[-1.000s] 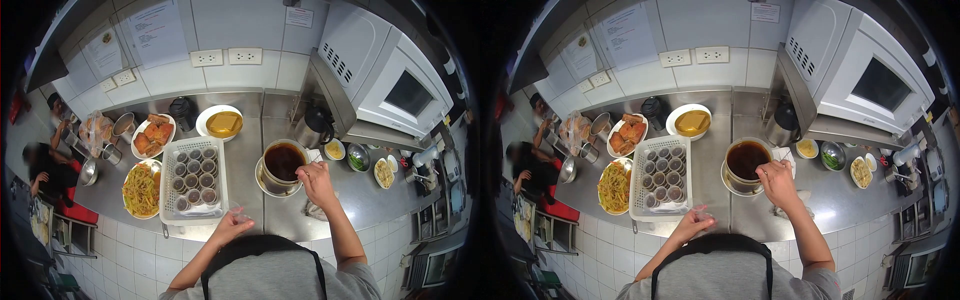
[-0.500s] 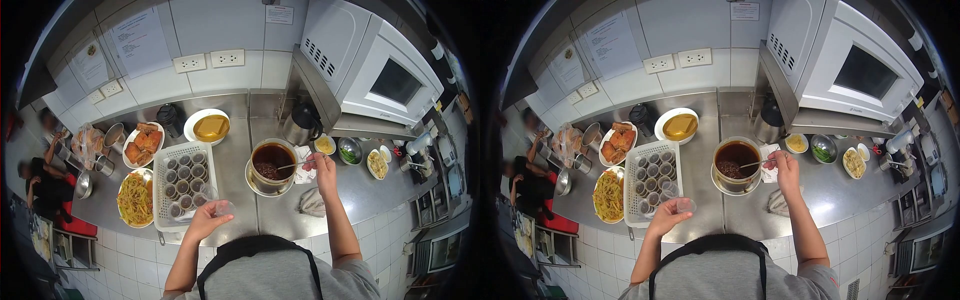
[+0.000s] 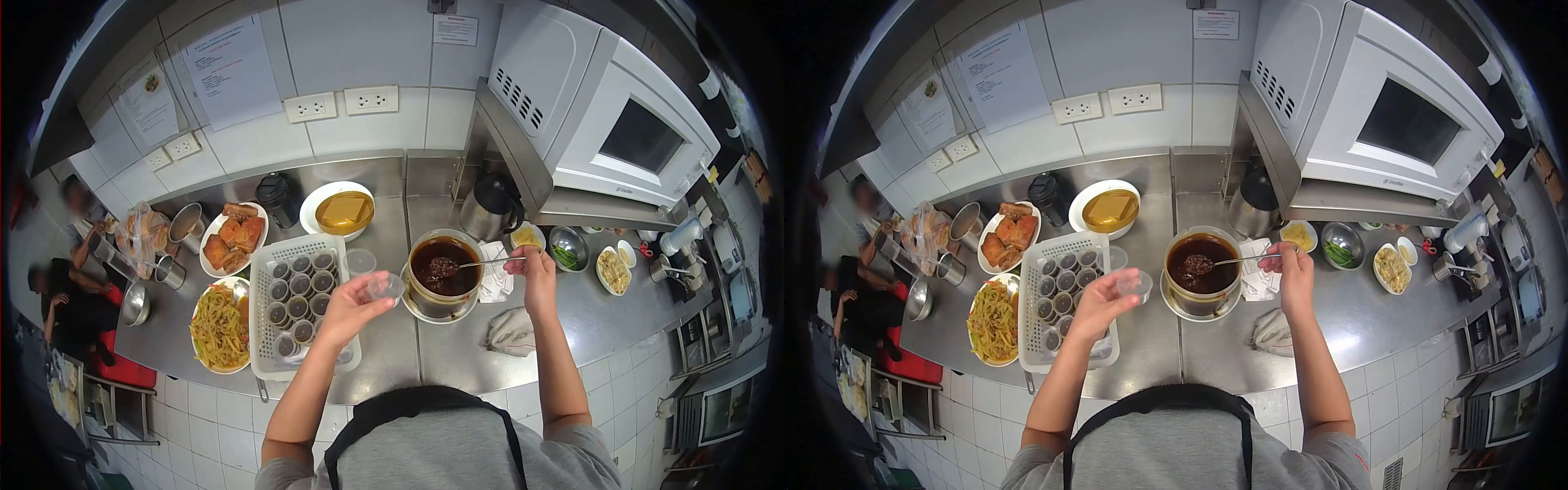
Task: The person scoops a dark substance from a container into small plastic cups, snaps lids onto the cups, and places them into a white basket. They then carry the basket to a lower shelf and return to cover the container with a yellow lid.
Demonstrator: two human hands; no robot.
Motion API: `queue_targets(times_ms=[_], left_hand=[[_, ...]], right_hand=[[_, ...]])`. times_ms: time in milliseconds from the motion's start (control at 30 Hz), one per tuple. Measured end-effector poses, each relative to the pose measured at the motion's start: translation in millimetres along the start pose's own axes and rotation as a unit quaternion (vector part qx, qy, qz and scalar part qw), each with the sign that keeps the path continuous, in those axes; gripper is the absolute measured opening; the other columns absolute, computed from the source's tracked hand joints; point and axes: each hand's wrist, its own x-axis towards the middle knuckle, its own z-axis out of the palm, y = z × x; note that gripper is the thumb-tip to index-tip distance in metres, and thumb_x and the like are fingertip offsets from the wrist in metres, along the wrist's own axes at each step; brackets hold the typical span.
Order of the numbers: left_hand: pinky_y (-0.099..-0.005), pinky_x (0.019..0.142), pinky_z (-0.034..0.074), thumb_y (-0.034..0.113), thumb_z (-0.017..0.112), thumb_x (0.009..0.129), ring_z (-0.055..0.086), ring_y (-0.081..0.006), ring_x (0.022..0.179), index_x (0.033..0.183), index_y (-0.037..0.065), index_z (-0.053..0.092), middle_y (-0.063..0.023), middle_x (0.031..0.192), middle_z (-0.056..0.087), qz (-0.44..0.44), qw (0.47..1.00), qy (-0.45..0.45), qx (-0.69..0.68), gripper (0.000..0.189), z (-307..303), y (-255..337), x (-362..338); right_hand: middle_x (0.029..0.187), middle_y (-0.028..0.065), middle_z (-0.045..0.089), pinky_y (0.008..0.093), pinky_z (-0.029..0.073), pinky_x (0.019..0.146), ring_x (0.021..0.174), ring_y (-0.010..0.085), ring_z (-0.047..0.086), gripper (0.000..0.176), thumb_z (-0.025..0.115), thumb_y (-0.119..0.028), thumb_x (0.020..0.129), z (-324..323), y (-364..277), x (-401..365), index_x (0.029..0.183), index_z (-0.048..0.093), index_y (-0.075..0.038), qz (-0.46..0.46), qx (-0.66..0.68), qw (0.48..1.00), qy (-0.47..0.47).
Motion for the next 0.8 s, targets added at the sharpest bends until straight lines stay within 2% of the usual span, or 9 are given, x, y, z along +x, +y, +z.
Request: queue_targets(times_ms=[33, 100, 133, 200, 300, 500, 567, 600, 800], left_hand=[[-0.0268, 0.088, 0.046, 0.015, 0.08, 0.074, 0.059, -0.0117, 0.095, 0.128, 0.001, 0.051, -0.0052, 0.111, 0.063, 0.002, 1.0, -0.002, 0.0, 0.063, 3, -4, 10], [-0.0264, 0.085, 0.047, 0.023, 0.085, 0.068, 0.06, -0.012, 0.093, 0.141, -0.001, 0.033, -0.006, 0.106, 0.064, 0.109, 0.989, 0.033, 0.09, 0.092, 12, -8, 30], [-0.0264, 0.085, 0.047, 0.023, 0.085, 0.068, 0.06, -0.012, 0.093, 0.141, -0.001, 0.033, -0.006, 0.106, 0.064, 0.111, 0.989, 0.032, 0.09, 0.092, 18, -5, 36], [-0.0284, 0.083, 0.047, 0.027, 0.087, 0.064, 0.061, -0.0145, 0.092, 0.146, -0.001, 0.013, -0.0082, 0.103, 0.066, 0.164, 0.96, 0.074, 0.216, 0.114, 30, 0, 44], [-0.0295, 0.084, 0.046, 0.024, 0.087, 0.064, 0.06, -0.0134, 0.093, 0.147, -0.001, 0.004, -0.0075, 0.102, 0.066, 0.184, 0.951, 0.091, 0.23, 0.12, 47, 3, 51], [-0.0331, 0.083, 0.05, 0.025, 0.086, 0.065, 0.064, -0.0192, 0.088, 0.147, 0.0, 0.006, -0.0129, 0.103, 0.066, 0.208, 0.953, 0.114, 0.191, 0.117, 62, 1, 54], [-0.0329, 0.083, 0.05, 0.024, 0.086, 0.066, 0.064, -0.0193, 0.088, 0.147, 0.001, 0.006, -0.0133, 0.104, 0.066, 0.215, 0.956, 0.112, 0.165, 0.116, 62, -6, 57], [-0.0327, 0.083, 0.05, 0.022, 0.086, 0.066, 0.064, -0.0195, 0.087, 0.147, 0.001, 0.006, -0.0138, 0.104, 0.066, 0.223, 0.959, 0.109, 0.14, 0.116, 62, -8, 58], [-0.0318, 0.084, 0.049, 0.02, 0.085, 0.068, 0.064, -0.0186, 0.087, 0.146, 0.001, 0.008, -0.0128, 0.106, 0.066, 0.263, 0.951, 0.109, 0.121, 0.111, 58, -13, 58]], right_hand=[[0.069, 0.0102, 0.065, 0.0244, 0.046, 0.064, 0.065, 0.0129, 0.061, 0.029, 0.044, -0.023, 0.097, -1, -3, 1, 0.085, 0.059, -0.001, -0.003, 0.008, 1.0, 0.005], [0.07, 0.0094, 0.064, 0.0247, 0.047, 0.064, 0.065, 0.0128, 0.061, 0.029, 0.044, -0.023, 0.097, -4, -11, 4, 0.086, 0.059, -0.001, -0.022, 0.02, 0.999, 0.013], [0.071, 0.0087, 0.064, 0.025, 0.047, 0.064, 0.065, 0.0127, 0.062, 0.029, 0.044, -0.022, 0.097, -4, -16, 6, 0.086, 0.059, -0.001, -0.039, 0.032, 0.999, 0.019], [0.072, 0.0076, 0.064, 0.0251, 0.047, 0.064, 0.066, 0.0126, 0.062, 0.029, 0.044, -0.022, 0.097, -1, -27, 8, 0.086, 0.059, -0.001, -0.062, 0.047, 0.997, 0.016], [0.075, 0.0056, 0.063, 0.0256, 0.048, 0.064, 0.067, 0.0128, 0.062, 0.029, 0.045, -0.023, 0.098, 10, -47, 2, 0.086, 0.059, -0.001, -0.106, 0.037, 0.994, 0.001], [0.079, 0.0079, 0.062, 0.0296, 0.048, 0.068, 0.069, 0.0176, 0.061, 0.022, 0.049, -0.016, 0.097, 36, -75, -26, 0.088, 0.059, 0.002, -0.222, -0.128, 0.963, -0.08], [0.08, 0.0105, 0.062, 0.0325, 0.047, 0.067, 0.072, 0.024, 0.059, 0.011, 0.054, -0.008, 0.092, 38, -86, -30, 0.09, 0.06, 0.002, -0.407, -0.276, 0.851, -0.181], [0.081, 0.0105, 0.061, 0.0351, 0.046, 0.067, 0.075, 0.0286, 0.056, 0.006, 0.058, -0.001, 0.084, 39, -90, -32, 0.089, 0.06, 0.0, -0.432, -0.284, 0.832, -0.199], [0.081, 0.0097, 0.062, 0.0364, 0.045, 0.068, 0.075, 0.0276, 0.057, 0.011, 0.062, -0.003, 0.08, 38, -97, -40, 0.09, 0.059, -0.002, -0.506, -0.295, 0.781, -0.219]])
